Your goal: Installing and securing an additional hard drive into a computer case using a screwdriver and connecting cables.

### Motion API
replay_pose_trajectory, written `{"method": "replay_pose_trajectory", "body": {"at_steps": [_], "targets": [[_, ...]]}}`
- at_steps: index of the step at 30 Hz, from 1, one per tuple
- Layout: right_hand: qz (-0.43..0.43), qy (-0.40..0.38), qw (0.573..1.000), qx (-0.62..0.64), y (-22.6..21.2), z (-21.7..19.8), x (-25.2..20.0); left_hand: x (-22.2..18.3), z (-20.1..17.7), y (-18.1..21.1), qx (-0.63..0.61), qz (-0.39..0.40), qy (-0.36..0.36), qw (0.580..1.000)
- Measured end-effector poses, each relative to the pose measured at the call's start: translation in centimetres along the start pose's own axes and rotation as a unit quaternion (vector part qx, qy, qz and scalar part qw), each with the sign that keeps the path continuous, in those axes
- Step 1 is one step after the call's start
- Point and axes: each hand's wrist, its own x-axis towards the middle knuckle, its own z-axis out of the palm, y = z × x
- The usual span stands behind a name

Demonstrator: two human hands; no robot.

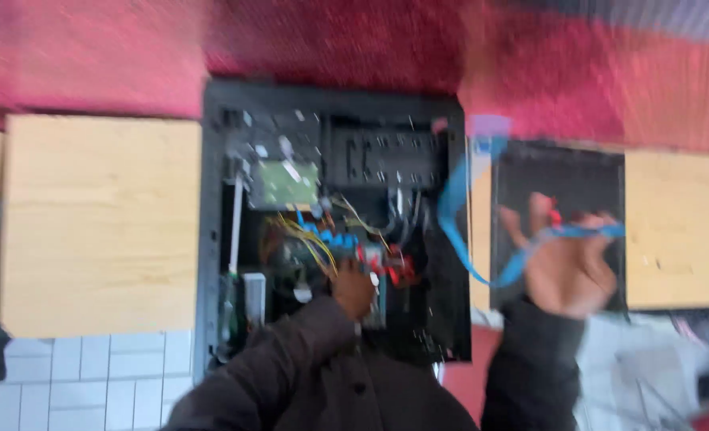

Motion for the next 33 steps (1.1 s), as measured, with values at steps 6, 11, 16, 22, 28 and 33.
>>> {"method": "replay_pose_trajectory", "body": {"at_steps": [6, 11, 16, 22, 28, 33], "targets": [[-0.121, 0.375, 0.914, 0.092, -1.5, -11.2, -4.9, -1.5, -1.7, -0.2, 0.071, 0.062, -0.063, 0.994], [0.032, 0.547, 0.835, 0.055, 1.5, -22.3, -9.3, -3.7, -3.4, -0.3, 0.060, 0.078, -0.012, 0.995], [-0.052, 0.529, 0.802, -0.272, 7.6, -21.5, -10.3, -4.3, -4.0, -0.4, 0.047, 0.075, -0.021, 0.996], [-0.122, 0.309, 0.687, -0.647, 9.4, 1.3, -1.1, -4.2, -4.0, -0.4, 0.048, 0.071, -0.017, 0.996], [0.094, -0.025, 0.715, -0.692, 21.1, -3.9, -1.5, -4.9, -4.3, 0.5, 0.059, 0.044, -0.009, 0.997], [0.309, -0.071, 0.623, -0.715, 26.5, -9.7, -1.8, -6.9, -6.9, -0.6, -0.007, 0.011, 0.014, 1.000]]}}
